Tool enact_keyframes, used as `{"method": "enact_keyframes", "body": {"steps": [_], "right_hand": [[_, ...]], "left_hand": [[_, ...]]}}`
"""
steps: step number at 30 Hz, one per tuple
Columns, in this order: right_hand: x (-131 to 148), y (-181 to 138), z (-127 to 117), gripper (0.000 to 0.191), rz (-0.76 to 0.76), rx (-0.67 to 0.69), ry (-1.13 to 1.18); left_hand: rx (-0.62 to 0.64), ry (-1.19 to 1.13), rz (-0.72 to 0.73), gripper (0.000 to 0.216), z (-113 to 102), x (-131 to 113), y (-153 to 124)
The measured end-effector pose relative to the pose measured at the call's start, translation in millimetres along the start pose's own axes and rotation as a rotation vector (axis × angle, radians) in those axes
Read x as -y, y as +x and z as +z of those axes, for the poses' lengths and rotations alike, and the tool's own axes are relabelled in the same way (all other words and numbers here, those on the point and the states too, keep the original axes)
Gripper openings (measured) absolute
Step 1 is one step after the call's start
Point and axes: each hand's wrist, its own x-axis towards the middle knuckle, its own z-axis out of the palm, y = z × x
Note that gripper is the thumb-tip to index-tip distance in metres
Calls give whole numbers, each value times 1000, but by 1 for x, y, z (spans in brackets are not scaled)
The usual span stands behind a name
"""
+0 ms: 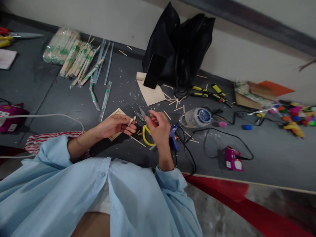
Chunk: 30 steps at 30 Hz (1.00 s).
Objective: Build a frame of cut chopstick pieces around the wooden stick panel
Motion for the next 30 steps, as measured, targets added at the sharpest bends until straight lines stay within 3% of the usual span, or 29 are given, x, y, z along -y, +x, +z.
{"method": "enact_keyframes", "body": {"steps": [2, 5, 11, 16, 21, 27, 30], "right_hand": [[-19, 8, -7, 26, 57, -32, -157], [-39, 17, -9, 24, 115, 71, -412], [-31, 24, 5, 31, 234, 318, -706], [-30, 27, 8, 31, 248, 390, -706], [-39, 26, 9, 32, 230, 362, -674], [-45, 27, 12, 25, 232, 286, -607], [-38, 26, 12, 24, 181, 167, -441]], "left_hand": [[-37, -9, 25, 15, 1, 0, 0], [-98, -33, 65, 17, 4, -1, -1], [-187, -78, 126, 20, 7, -6, -2], [-209, -160, 269, 18, -2, -12, -1], [-217, -178, 263, 19, -5, -13, 1], [-214, -196, 232, 25, -4, -13, 2], [-186, -195, 215, 26, -3, -11, 2]]}}
